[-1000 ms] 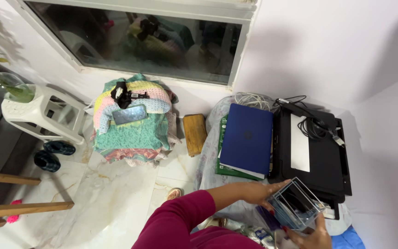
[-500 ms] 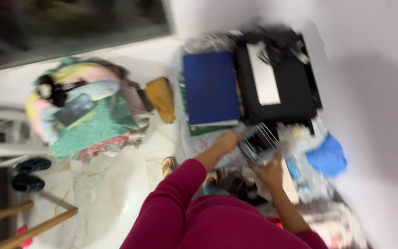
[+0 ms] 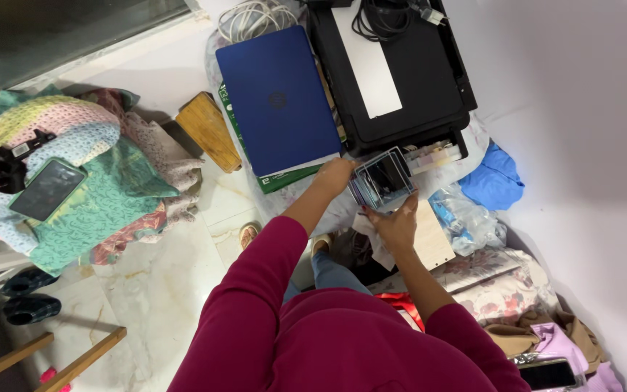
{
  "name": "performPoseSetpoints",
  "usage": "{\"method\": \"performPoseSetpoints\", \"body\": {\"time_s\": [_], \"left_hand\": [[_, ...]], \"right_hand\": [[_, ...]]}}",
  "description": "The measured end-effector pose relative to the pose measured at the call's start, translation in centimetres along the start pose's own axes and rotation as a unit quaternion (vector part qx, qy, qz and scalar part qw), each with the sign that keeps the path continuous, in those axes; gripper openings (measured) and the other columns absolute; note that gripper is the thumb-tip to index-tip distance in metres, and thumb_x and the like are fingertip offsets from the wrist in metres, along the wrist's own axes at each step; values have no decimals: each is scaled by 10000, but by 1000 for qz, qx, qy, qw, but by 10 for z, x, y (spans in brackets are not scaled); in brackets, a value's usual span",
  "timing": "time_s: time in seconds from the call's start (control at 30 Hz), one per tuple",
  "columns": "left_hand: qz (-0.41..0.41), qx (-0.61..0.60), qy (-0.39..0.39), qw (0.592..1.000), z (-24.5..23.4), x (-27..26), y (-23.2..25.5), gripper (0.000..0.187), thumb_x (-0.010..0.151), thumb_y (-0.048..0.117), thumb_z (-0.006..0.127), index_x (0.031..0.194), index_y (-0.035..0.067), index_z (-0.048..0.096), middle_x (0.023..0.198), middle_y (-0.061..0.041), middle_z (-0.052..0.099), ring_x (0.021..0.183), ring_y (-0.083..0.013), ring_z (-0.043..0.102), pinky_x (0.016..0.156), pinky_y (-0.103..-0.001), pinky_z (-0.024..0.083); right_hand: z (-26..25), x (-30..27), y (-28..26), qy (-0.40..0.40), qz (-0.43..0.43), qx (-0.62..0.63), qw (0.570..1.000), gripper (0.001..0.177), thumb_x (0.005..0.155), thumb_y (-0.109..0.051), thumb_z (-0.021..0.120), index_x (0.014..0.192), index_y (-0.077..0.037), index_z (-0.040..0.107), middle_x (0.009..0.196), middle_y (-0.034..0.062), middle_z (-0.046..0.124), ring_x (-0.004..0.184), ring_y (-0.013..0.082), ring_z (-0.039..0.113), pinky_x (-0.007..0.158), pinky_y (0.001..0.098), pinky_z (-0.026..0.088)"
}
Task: The person wipes a printer and a laptop with a white cloth, then handles a clear plastic organizer and several cables. They move items around on a cluttered surface and continue wiping the printer and laptop repeatedly.
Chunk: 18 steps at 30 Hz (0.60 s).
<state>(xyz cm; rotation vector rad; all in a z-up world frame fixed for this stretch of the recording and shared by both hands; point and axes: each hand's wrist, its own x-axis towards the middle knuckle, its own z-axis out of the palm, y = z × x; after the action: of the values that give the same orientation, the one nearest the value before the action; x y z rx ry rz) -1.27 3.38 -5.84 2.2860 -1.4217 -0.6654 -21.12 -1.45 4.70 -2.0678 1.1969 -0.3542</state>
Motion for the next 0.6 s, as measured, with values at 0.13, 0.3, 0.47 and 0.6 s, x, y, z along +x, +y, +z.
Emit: {"method": "performPoseSetpoints", "body": {"time_s": [0.13,0.3,0.47,0.6], "left_hand": [[10,-35,18,999,-7,6,5,385,906,63,537,1223,188,718,966,-191,741,947,-368,722,832,-475,572],[-41,-64,13,997,-16,7,11,457,932,33,542,1338,200,670,1049,-208,724,987,-381,710,863,-475,562],[-61,-112,78,989,-36,-38,27,652,863,101,687,1470,59,454,1357,-196,606,1212,-384,607,977,-458,517],[-101,-153,111,977,-73,-83,36,725,909,207,712,1539,91,373,1548,-153,466,1354,-357,526,1082,-440,467]], "right_hand": [[4,3,5,-23,63,3,998,1303,664,-354,930,1532,176,116,1520,371,359,1360,480,478,1113,456,436],[5,13,5,-29,65,-6,997,1318,674,-396,927,1539,169,110,1562,375,323,1399,478,445,1130,445,424],[-37,7,20,-105,59,-47,992,1183,683,-501,897,1529,68,298,1554,297,384,1415,428,430,1136,457,399],[-103,-2,38,-198,198,48,959,767,850,-609,621,1387,-62,664,1459,207,641,1310,366,599,1127,508,445]]}}
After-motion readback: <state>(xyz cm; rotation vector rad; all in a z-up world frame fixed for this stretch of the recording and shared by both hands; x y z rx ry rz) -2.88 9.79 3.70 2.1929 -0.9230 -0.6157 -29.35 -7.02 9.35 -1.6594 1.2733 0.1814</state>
